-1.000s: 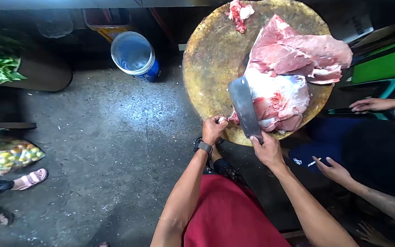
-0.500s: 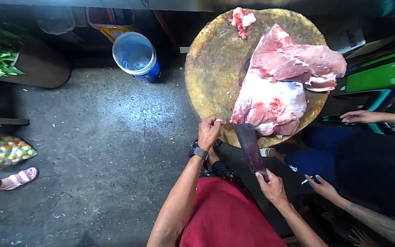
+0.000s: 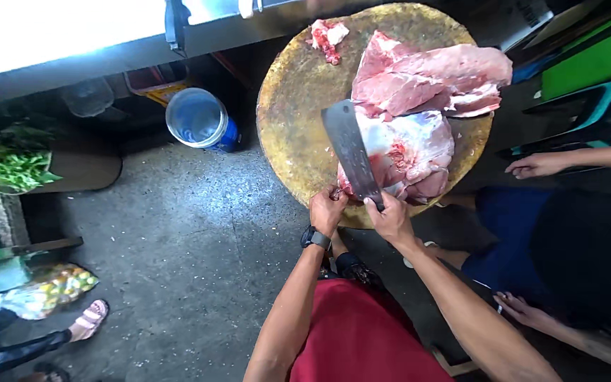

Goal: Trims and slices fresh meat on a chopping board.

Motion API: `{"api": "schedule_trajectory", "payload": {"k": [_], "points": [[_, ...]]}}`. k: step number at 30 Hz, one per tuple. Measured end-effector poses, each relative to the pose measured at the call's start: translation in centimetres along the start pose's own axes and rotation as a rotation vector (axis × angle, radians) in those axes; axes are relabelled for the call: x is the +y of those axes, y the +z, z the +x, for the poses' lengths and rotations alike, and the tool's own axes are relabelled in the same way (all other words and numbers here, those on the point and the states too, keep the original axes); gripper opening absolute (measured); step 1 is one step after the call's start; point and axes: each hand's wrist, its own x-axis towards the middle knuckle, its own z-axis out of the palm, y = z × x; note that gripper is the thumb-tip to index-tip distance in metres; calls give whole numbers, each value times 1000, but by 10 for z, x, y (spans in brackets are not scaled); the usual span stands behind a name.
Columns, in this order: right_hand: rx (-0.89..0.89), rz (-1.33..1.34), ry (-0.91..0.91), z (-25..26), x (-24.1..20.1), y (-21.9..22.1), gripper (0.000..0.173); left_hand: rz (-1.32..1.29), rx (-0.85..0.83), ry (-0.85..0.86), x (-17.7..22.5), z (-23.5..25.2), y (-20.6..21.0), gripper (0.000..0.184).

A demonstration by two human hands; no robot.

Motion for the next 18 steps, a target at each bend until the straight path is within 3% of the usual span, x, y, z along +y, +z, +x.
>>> {"api": "schedule_trajectory", "payload": {"k": [8, 13, 16, 18], "points": [[-100, -40, 61, -8, 4, 27, 29, -13, 35, 41, 5, -15, -16, 11], [-267, -76, 184, -69, 35, 21, 35, 5, 110, 73, -2, -8, -13, 10], [-344, -43, 285, -115, 55, 13, 36, -181, 174, 87, 2, -9, -26, 13], [-236, 27, 278, -134, 59, 8, 34, -472, 129, 99, 4, -10, -38, 14]]}}
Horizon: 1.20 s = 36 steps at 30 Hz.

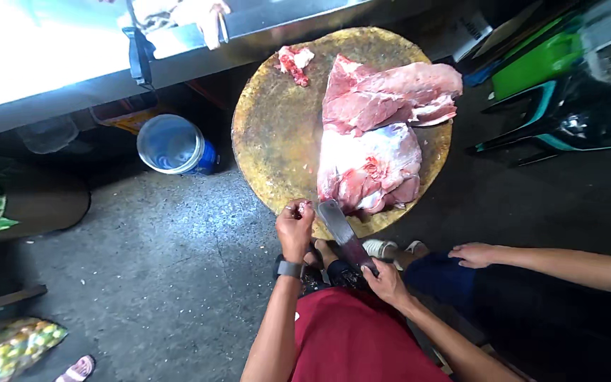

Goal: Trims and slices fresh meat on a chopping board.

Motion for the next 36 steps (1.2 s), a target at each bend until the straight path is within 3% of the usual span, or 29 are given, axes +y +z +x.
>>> {"api": "schedule_trajectory", "payload": {"k": [3, 6, 8, 11, 15, 18, 25, 29, 36], "points": [[187, 178, 13, -6, -13, -7, 31, -348, -42, -38, 11, 2, -7, 17], [351, 382, 16, 16, -42, -23, 29, -347, -45, -28, 22, 8, -6, 38], [439, 461, -2, 42, -61, -41, 27, -160, -54, -26, 33, 15, 2, 38], [527, 514, -30, 83, -80, -66, 25, 232, -130, 92, 50, 25, 25, 20], [572, 481, -61, 127, -92, -90, 26, 589, -236, 196, 62, 41, 63, 30], [527, 475, -88, 146, -96, -102, 26, 806, -282, 143, 75, 52, 85, 37], [294, 363, -61, 153, -78, -108, 32, 1208, -341, 58, 93, 61, 113, 34], [118, 377, -24, 162, -81, -111, 31, 1264, -361, 69, 107, 63, 109, 31], [-45, 453, 6, 157, -70, -103, 32, 1265, -327, 257, 108, 59, 102, 23]]}}
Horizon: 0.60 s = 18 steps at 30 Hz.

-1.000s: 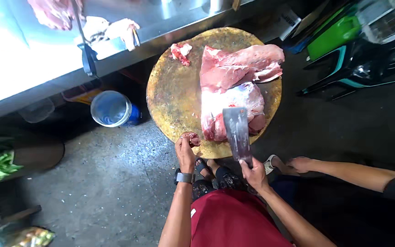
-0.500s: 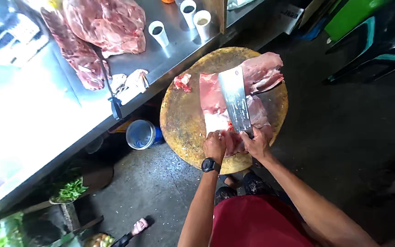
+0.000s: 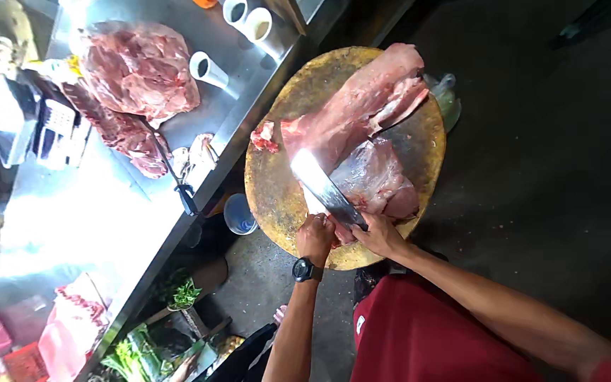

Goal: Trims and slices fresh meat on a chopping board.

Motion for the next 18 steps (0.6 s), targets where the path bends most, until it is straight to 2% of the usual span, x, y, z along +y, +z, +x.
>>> {"api": "schedule_trajectory", "payload": {"k": [5, 7, 9, 12, 15, 18], "points": [[-250, -17, 60, -66, 64, -13, 35, -38, 145, 64, -18, -12, 5, 18], [-258, 13, 66, -81, 76, -18, 33, -94, 215, 61, -29, -18, 6, 17], [-212, 72, 61, -72, 69, -20, 34, -172, 255, 21, -34, -20, 8, 15], [-156, 170, 30, -33, 41, -8, 35, -270, 278, -38, -38, -25, 13, 15], [-187, 262, 30, -1, 17, 9, 30, -304, 285, -43, -35, -27, 18, 14], [-201, 233, 2, 2, 20, 25, 28, -292, 298, -21, -31, -27, 20, 13]]}}
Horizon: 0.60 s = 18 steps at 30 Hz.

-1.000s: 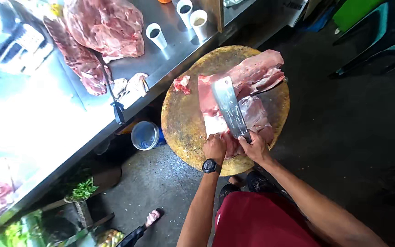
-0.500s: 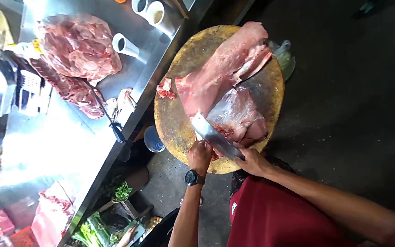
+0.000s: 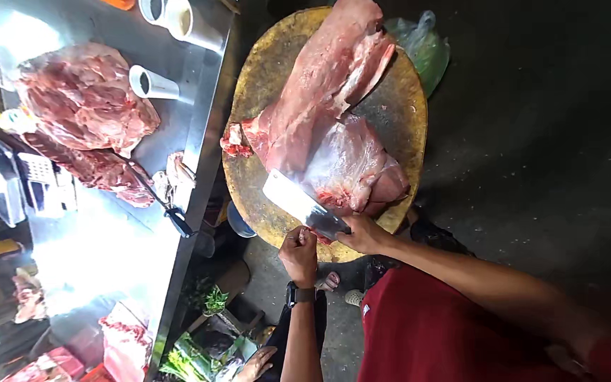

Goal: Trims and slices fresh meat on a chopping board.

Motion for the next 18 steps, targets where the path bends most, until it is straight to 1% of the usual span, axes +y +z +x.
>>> {"api": "schedule_trajectory", "payload": {"k": [1, 3, 5, 6, 7, 9, 11, 12, 14, 16, 18], "points": [[-26, -41, -14, -6, 9, 1, 29, 2, 6, 2, 0, 1, 1, 13], [-163, -120, -1, -34, 28, -8, 33, -39, 28, -6, -1, 0, -3, 14], [-290, -188, 31, -68, 48, -25, 33, -202, 50, -2, 0, 2, -13, 13], [-304, -194, 40, -86, 57, -33, 33, -300, 60, 12, 4, 4, -19, 13], [-280, -183, 48, -101, 61, -43, 32, -395, 69, 31, 7, 7, -23, 15], [-141, -129, 84, -130, 61, -58, 33, -511, 48, 36, 16, 7, -27, 21], [69, -52, 120, -140, 53, -72, 34, -470, -21, 4, 30, 9, -19, 26], [162, -2, 133, -140, 48, -78, 32, -395, -77, -4, 38, 11, -12, 27], [308, 83, 144, -130, 39, -89, 29, -215, -158, 71, 52, 15, 11, 25], [402, 137, 126, -117, 31, -98, 23, -18, -200, 176, 65, 20, 33, 30], [469, 178, 85, -105, 25, -103, 18, 195, -284, 187, 80, 23, 41, 35]]}}
